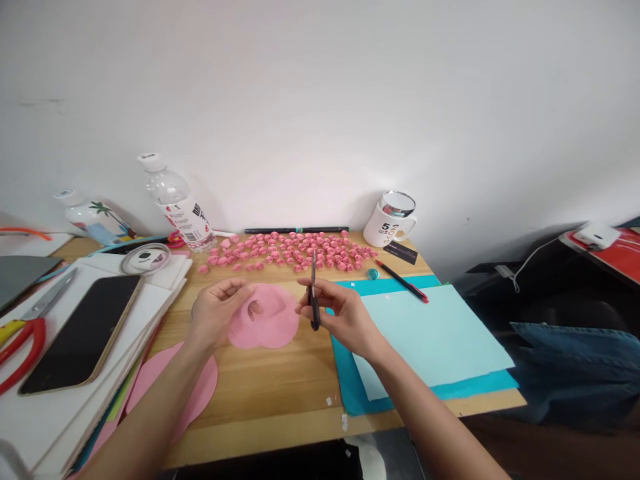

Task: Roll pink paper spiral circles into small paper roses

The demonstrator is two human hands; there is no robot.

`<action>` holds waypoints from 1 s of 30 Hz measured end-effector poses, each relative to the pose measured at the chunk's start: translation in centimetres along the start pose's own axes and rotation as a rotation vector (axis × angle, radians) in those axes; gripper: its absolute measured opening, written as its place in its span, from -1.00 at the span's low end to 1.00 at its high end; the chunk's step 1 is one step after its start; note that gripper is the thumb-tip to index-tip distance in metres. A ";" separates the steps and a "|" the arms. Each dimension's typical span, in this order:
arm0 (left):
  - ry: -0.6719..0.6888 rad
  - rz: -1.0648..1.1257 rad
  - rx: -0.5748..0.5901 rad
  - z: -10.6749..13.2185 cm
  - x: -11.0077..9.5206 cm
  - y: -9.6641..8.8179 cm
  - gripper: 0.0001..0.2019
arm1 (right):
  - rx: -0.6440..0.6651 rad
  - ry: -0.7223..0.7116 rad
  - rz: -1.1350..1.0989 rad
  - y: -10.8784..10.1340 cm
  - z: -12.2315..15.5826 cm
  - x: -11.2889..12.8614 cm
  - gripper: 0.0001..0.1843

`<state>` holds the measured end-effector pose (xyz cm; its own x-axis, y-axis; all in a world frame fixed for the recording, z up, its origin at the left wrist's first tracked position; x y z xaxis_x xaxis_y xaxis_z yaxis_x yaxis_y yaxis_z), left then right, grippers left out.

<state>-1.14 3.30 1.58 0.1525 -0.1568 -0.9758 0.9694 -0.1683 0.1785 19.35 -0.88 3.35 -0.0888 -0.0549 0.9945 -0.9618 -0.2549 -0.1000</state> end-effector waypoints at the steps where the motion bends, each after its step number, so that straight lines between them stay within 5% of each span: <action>1: 0.003 -0.001 0.009 0.0 -0.1 0.0 -0.80 | 0.036 -0.014 0.045 0.0 -0.3 0.2 -0.56; 6: 0.012 0.008 0.027 0.2 -0.5 0.0 -0.80 | 0.217 -0.068 0.372 -0.5 -1.4 1.1 -0.39; 8: 0.007 0.025 0.036 0.2 -0.6 0.1 -0.79 | 0.269 -0.045 0.406 -0.7 -1.8 1.3 -0.49; 17: -0.109 0.124 0.101 0.1 -0.3 0.2 -0.77 | 0.614 0.171 0.124 -0.5 -2.5 0.8 -0.54; 30: -0.161 0.100 0.102 0.2 -0.2 0.1 -0.74 | 0.650 0.269 0.120 -0.1 -2.2 0.9 -0.55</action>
<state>-1.13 3.15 1.81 0.2060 -0.3292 -0.9215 0.9253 -0.2408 0.2929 18.82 1.25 4.32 -0.3260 0.0999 0.9401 -0.5994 -0.7908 -0.1238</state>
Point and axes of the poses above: each hand's wrist, its own z-axis away from the middle knuckle, its own y-axis out of the palm, x = y × z, the point moved 3 cm from there along -z, towards the middle knuckle, and after that the axes turned 5 degrees about x, right-handed, at the moved point
